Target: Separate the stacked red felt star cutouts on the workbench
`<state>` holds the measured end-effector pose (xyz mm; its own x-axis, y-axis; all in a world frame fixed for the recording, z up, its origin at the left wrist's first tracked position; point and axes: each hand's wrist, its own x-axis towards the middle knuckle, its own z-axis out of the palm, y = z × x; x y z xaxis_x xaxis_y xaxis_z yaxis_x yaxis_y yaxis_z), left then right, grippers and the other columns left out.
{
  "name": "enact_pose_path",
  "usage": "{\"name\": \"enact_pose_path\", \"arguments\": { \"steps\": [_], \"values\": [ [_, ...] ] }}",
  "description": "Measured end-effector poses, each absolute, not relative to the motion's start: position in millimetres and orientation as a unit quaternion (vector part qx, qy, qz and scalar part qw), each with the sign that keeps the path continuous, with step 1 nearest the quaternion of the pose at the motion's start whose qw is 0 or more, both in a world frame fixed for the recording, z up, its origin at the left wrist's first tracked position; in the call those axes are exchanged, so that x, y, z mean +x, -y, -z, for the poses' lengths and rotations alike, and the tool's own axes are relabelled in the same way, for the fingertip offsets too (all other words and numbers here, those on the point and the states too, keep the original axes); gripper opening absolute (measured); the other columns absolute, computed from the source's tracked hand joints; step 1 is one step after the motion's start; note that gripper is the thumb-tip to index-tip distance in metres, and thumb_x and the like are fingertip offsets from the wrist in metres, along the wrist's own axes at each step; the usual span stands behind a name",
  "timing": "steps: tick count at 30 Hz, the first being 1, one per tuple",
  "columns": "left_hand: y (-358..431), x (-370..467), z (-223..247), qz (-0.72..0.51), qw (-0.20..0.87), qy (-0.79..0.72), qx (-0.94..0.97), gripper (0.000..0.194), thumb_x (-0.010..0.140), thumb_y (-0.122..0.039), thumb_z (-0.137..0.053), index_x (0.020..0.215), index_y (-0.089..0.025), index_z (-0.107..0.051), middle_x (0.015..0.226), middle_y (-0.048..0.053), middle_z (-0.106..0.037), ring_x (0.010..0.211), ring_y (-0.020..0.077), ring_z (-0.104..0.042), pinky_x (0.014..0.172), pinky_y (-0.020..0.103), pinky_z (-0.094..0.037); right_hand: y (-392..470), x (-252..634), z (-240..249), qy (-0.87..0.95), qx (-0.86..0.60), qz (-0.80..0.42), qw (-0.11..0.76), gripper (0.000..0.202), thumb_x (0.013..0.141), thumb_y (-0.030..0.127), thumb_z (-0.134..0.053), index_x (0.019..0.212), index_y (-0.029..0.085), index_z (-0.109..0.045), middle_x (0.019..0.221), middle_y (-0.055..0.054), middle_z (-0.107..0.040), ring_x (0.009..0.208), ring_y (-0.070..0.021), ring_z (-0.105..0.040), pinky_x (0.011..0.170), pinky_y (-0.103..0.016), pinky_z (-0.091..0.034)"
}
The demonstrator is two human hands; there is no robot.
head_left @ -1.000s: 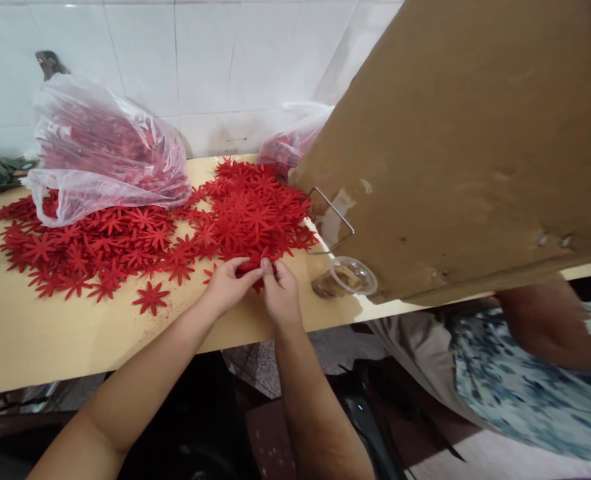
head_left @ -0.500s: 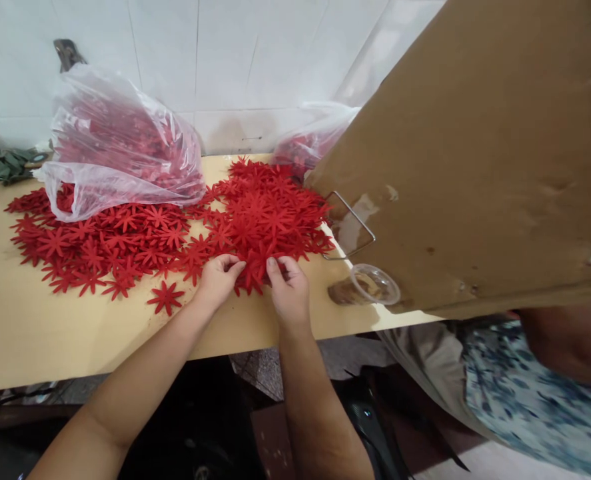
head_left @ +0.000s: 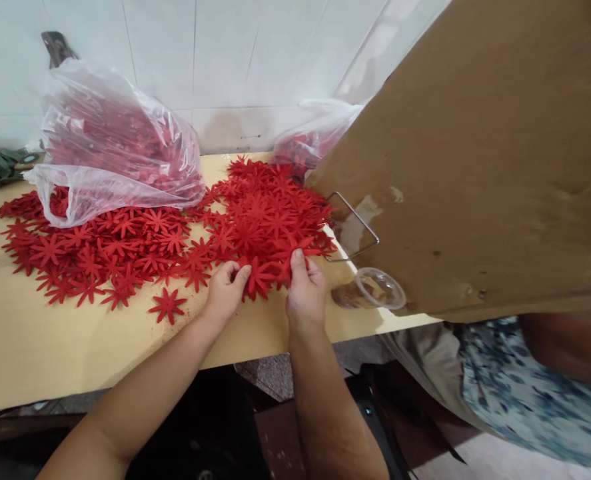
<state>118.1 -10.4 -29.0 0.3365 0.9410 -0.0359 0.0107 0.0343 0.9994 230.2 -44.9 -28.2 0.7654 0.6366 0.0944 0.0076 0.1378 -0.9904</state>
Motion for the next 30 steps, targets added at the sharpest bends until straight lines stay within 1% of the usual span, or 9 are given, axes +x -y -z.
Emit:
{"name": "enact_pose_path", "arguments": {
  "steps": [2,5,9,13,16,19,24,27,30],
  "values": [
    [12,121,30,-0.399,0.614,-0.405,0.547,0.015,0.072,-0.026,-0.051,0.064,-0.017,-0.042,0.056,-0.006,-0.039,0.053,0.0057,-0.035,0.054,0.019,-0.031,43,233,28,0.26,-0.617,-0.239,0.704,0.033,0.07,0.049,-0.054,0.07,0.016,-0.055,0.062,0.001,-0.056,0.057,-0.0102,-0.049,0.059,-0.026,-0.042],
    [13,122,33,-0.393,0.644,-0.385,0.532,0.011,0.071,-0.021,-0.053,0.072,-0.016,-0.043,0.059,-0.006,-0.041,0.052,0.0049,-0.036,0.051,0.018,-0.031,38,239,30,0.256,-0.606,-0.253,0.709,0.031,0.059,0.041,-0.066,0.076,0.018,-0.056,0.069,0.001,-0.059,0.062,-0.0108,-0.052,0.064,-0.027,-0.044],
    [8,121,36,-0.411,0.651,-0.374,0.518,0.014,0.068,-0.015,-0.055,0.076,-0.016,-0.044,0.065,-0.005,-0.045,0.057,0.0049,-0.042,0.057,0.018,-0.036,35,244,32,0.235,-0.612,-0.253,0.711,0.036,0.049,0.041,-0.071,0.071,0.017,-0.055,0.066,0.003,-0.057,0.059,-0.0095,-0.051,0.064,-0.027,-0.043],
    [4,119,33,-0.423,0.664,-0.368,0.495,0.024,0.067,-0.016,-0.056,0.089,-0.015,-0.047,0.079,0.0,-0.053,0.068,0.0068,-0.05,0.066,0.02,-0.042,33,242,32,0.254,-0.656,-0.215,0.677,0.038,0.056,0.053,-0.063,0.059,0.018,-0.05,0.05,0.004,-0.05,0.048,-0.0083,-0.043,0.05,-0.024,-0.038],
    [2,118,30,-0.416,0.679,-0.37,0.479,0.026,0.068,-0.016,-0.057,0.093,-0.015,-0.048,0.078,0.0,-0.054,0.067,0.0064,-0.051,0.066,0.02,-0.043,30,242,32,0.248,-0.69,-0.195,0.652,0.044,0.065,0.061,-0.052,0.053,0.019,-0.044,0.04,0.006,-0.039,0.039,-0.0071,-0.033,0.041,-0.023,-0.029],
    [2,118,28,-0.413,0.685,-0.378,0.466,0.027,0.067,-0.017,-0.061,0.091,-0.015,-0.05,0.078,0.001,-0.056,0.068,0.0068,-0.052,0.067,0.02,-0.044,25,248,30,0.229,-0.696,-0.183,0.656,0.046,0.064,0.063,-0.05,0.055,0.018,-0.046,0.04,0.006,-0.041,0.04,-0.0075,-0.035,0.042,-0.023,-0.031],
    [3,119,27,-0.397,0.721,-0.385,0.417,0.018,0.066,-0.02,-0.063,0.078,-0.014,-0.052,0.074,0.0,-0.058,0.064,0.0062,-0.053,0.067,0.021,-0.045,16,263,24,0.212,-0.665,-0.192,0.69,0.045,0.064,0.063,-0.05,0.062,0.018,-0.054,0.05,0.001,-0.053,0.052,-0.0131,-0.051,0.051,-0.027,-0.041],
    [3,119,25,-0.385,0.74,-0.388,0.392,0.016,0.065,-0.019,-0.062,0.074,-0.014,-0.05,0.066,-0.003,-0.054,0.058,0.0044,-0.05,0.063,0.019,-0.042,16,270,20,0.215,-0.651,-0.22,0.694,0.039,0.059,0.056,-0.06,0.068,0.019,-0.056,0.059,0.001,-0.058,0.059,-0.0143,-0.054,0.057,-0.031,-0.044],
    [2,119,23,-0.39,0.745,-0.385,0.381,0.015,0.064,-0.017,-0.063,0.07,-0.014,-0.049,0.065,-0.004,-0.053,0.058,0.0038,-0.049,0.064,0.019,-0.041,19,273,15,0.235,-0.623,-0.281,0.691,0.037,0.048,0.041,-0.072,0.074,0.02,-0.056,0.066,0.003,-0.06,0.06,-0.0128,-0.055,0.059,-0.031,-0.046]
  ]
}}
